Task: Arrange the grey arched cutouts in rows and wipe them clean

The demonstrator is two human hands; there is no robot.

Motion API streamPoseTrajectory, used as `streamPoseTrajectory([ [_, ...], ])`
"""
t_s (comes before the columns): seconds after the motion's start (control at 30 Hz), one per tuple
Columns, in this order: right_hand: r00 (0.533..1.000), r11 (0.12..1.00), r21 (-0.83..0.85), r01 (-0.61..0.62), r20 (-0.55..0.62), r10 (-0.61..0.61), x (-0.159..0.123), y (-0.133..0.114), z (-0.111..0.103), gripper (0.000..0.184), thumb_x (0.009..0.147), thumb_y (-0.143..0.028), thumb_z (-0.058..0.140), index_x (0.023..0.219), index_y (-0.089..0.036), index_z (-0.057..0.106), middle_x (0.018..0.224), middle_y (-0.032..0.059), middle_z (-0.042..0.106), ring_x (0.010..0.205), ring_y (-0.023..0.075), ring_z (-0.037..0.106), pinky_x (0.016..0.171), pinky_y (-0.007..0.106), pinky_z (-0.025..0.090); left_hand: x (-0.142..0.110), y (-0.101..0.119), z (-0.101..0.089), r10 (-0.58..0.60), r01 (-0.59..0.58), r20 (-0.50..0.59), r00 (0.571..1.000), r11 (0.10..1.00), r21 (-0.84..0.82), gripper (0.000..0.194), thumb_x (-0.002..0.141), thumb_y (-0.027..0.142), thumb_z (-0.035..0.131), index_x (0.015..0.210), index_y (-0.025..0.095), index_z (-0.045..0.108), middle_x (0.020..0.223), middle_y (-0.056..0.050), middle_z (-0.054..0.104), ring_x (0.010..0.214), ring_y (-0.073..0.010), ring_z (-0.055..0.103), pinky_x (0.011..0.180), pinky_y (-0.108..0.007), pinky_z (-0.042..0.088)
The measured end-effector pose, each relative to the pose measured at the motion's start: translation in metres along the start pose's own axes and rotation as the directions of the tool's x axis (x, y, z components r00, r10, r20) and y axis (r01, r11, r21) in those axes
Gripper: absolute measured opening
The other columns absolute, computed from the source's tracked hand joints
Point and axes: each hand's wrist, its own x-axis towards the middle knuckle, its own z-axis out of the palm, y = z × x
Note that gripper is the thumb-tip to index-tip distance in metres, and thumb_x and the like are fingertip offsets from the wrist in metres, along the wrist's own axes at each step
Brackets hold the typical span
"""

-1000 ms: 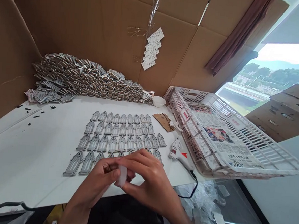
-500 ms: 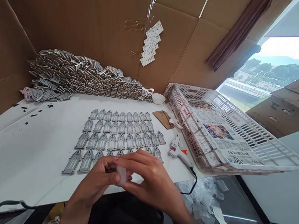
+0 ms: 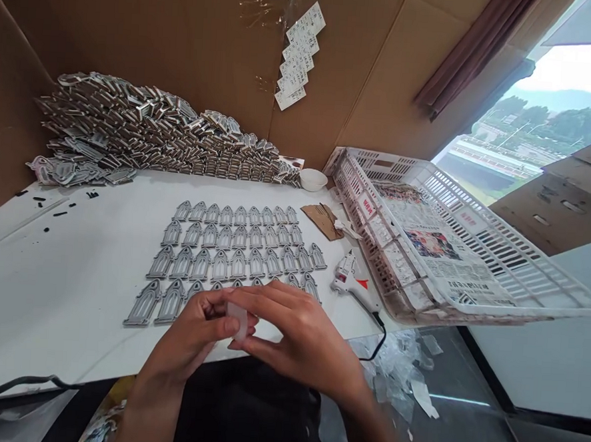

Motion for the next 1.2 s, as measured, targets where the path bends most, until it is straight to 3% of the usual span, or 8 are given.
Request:
streamPoseTrajectory([
  [0.17, 1.0, 1.0, 0.002, 0.016, -0.015, -0.016, -0.001, 0.004, 0.001, 0.052, 0.102, -0.036, 0.075, 0.15, -0.027, 0.059, 0.141, 0.0048, 0.074, 0.124, 0.0199, 0.071, 0.103, 0.036, 0.055, -0.001, 0.002, 0.0, 0.008, -0.009, 0.033, 0.999, 0.999, 0.033, 0.042, 0.074, 0.052, 0.095, 0.088, 0.015, 0.08, 0.068, -0.003, 0.065, 0.066, -0.0124, 0.06, 0.067, -0.019, 0.052],
  [0.27, 0.999, 0.999, -0.024, 0.027, -0.025, -0.028, -0.002, 0.006, 0.002, 0.051, 0.101, -0.037, 0.076, 0.149, -0.028, 0.06, 0.138, 0.0035, 0.076, 0.12, 0.0209, 0.073, 0.099, 0.037, 0.057, -0.004, 0.005, -0.001, -0.025, 0.023, 0.024, 0.999, 0.998, 0.052, 0.048, 0.07, 0.055, 0.098, 0.093, 0.016, 0.082, 0.074, -0.006, 0.07, 0.073, -0.0152, 0.065, 0.072, -0.021, 0.055],
  [0.47, 0.999, 0.982, -0.185, 0.027, -0.027, -0.032, -0.002, 0.005, 0.005, 0.041, 0.108, -0.033, 0.066, 0.147, -0.026, 0.06, 0.145, 0.0055, 0.072, 0.112, 0.0197, 0.074, 0.092, 0.036, 0.056, -0.011, 0.014, 0.003, -0.048, 0.074, -0.125, 0.991, 0.975, 0.211, 0.046, 0.07, 0.052, 0.098, 0.099, 0.019, 0.084, 0.082, -0.006, 0.075, 0.079, -0.0175, 0.069, 0.079, -0.021, 0.057],
  [0.6, 0.999, 0.973, -0.229, 0.032, -0.016, -0.037, -0.001, 0.003, 0.005, 0.04, 0.108, -0.024, 0.064, 0.147, -0.026, 0.06, 0.144, 0.0055, 0.072, 0.112, 0.0196, 0.073, 0.092, 0.036, 0.056, -0.021, 0.018, 0.004, 0.024, 0.063, -0.23, 0.973, 0.93, 0.362, 0.043, 0.085, 0.059, 0.083, 0.094, 0.017, 0.083, 0.085, -0.007, 0.075, 0.083, -0.0205, 0.069, 0.078, -0.023, 0.058],
  [0.7, 0.997, 0.987, -0.151, 0.059, -0.031, -0.064, -0.001, 0.001, 0.002, 0.042, 0.106, -0.022, 0.065, 0.148, -0.026, 0.059, 0.143, 0.0047, 0.073, 0.113, 0.018, 0.073, 0.095, 0.035, 0.057, -0.029, 0.02, 0.002, 0.045, 0.027, -0.172, 0.984, 0.919, 0.394, 0.044, 0.096, 0.059, 0.07, 0.101, 0.017, 0.082, 0.094, -0.008, 0.076, 0.088, -0.0218, 0.069, 0.081, -0.025, 0.06],
  [0.83, 0.99, 0.994, -0.05, 0.1, -0.094, -0.104, 0.001, -0.002, -0.002, 0.042, 0.107, -0.024, 0.066, 0.148, -0.027, 0.06, 0.138, 0.0046, 0.076, 0.11, 0.0173, 0.074, 0.094, 0.034, 0.057, -0.033, 0.023, 0.003, 0.018, 0.0, -0.044, 0.999, 0.922, 0.386, 0.036, 0.092, 0.05, 0.078, 0.111, 0.02, 0.082, 0.096, -0.008, 0.077, 0.092, -0.0224, 0.071, 0.081, -0.023, 0.058],
  [1.0, 0.983, 0.99, -0.038, 0.136, -0.12, -0.139, 0.003, -0.006, -0.002, 0.044, 0.107, -0.023, 0.066, 0.15, -0.028, 0.058, 0.139, 0.0056, 0.075, 0.111, 0.0177, 0.075, 0.093, 0.035, 0.057, -0.028, 0.023, 0.009, -0.006, 0.009, -0.013, 1.0, 0.964, 0.267, 0.038, 0.083, 0.053, 0.087, 0.101, 0.019, 0.085, 0.096, -0.01, 0.078, 0.093, -0.0269, 0.073, 0.088, -0.031, 0.062],
  [1.2, 0.985, 0.988, -0.034, 0.149, -0.085, -0.151, 0.002, -0.009, -0.006, 0.038, 0.107, -0.018, 0.064, 0.144, -0.026, 0.061, 0.139, 0.0037, 0.076, 0.118, 0.0185, 0.074, 0.099, 0.035, 0.057, -0.03, 0.023, 0.007, 0.016, -0.027, 0.04, 0.999, 0.96, 0.277, 0.046, 0.08, 0.06, 0.088, 0.094, 0.016, 0.085, 0.083, -0.009, 0.075, 0.088, -0.0254, 0.072, 0.076, -0.025, 0.058],
])
